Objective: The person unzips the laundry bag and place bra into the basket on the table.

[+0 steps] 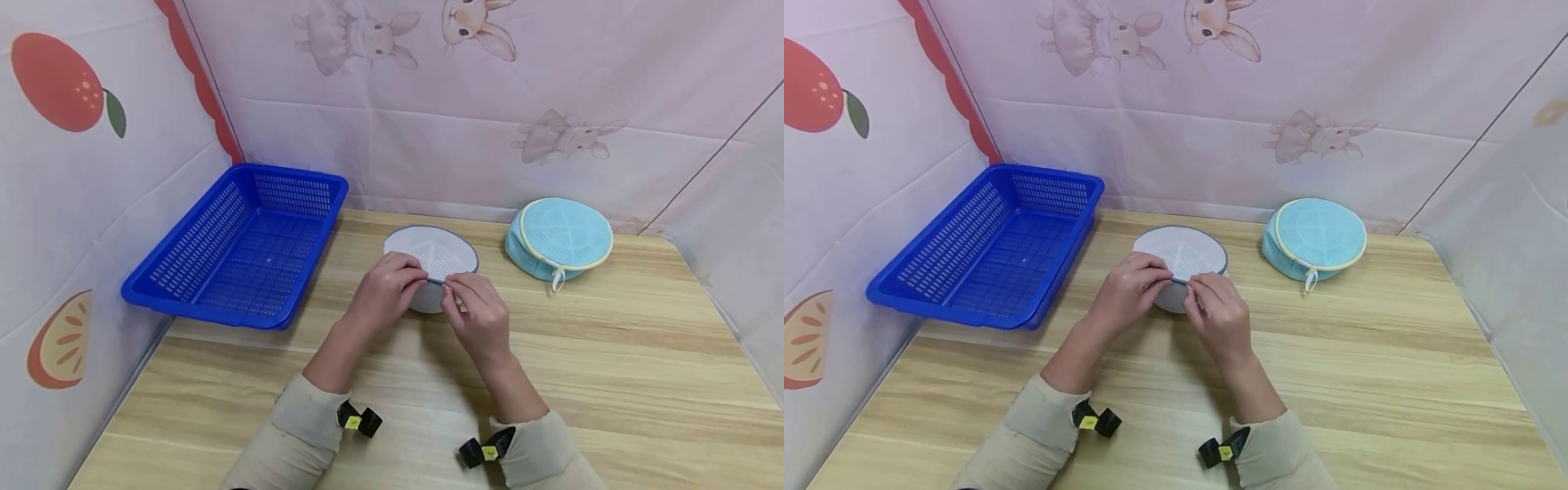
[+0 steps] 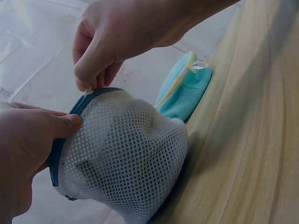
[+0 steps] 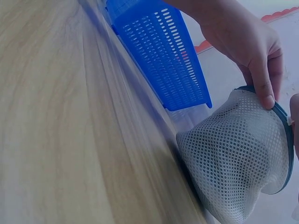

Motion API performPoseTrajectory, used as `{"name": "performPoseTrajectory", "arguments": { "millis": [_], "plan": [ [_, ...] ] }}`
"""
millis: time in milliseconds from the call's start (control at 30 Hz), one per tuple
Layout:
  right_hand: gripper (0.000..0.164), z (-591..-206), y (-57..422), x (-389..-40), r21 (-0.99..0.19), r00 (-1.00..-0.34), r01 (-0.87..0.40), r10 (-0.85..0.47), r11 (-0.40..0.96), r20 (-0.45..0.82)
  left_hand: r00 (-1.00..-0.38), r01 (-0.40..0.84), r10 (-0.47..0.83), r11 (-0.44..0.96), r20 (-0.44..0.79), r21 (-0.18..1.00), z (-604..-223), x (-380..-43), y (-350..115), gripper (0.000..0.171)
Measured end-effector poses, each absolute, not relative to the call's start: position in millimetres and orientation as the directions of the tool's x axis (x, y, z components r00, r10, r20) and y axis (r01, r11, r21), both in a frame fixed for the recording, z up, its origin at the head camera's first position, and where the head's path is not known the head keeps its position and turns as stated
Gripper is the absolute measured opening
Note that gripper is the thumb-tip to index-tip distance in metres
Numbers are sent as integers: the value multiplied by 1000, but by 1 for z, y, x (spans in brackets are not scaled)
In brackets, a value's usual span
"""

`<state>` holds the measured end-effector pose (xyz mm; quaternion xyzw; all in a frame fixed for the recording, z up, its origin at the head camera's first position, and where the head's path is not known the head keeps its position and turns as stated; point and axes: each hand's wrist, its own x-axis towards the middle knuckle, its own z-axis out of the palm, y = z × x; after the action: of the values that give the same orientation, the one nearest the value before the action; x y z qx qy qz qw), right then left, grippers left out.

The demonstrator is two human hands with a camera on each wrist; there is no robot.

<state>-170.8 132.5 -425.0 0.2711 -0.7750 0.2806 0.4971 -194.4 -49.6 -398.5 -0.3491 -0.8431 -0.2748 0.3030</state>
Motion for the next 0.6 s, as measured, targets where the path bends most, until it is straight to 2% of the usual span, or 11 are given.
{"name": "performPoseTrajectory", "arguments": {
  "millis": [367,600],
  "plan": [
    [14,-424,131,-170,-175,-365,-698,-134,695,921,-577,741,434,634,692,221,-396,-193,-50,9],
    [11,-424,129,-169,-170,-352,-712,-138,681,926,-525,763,464,628,714,153,-397,-187,-38,10]
  ]
}}
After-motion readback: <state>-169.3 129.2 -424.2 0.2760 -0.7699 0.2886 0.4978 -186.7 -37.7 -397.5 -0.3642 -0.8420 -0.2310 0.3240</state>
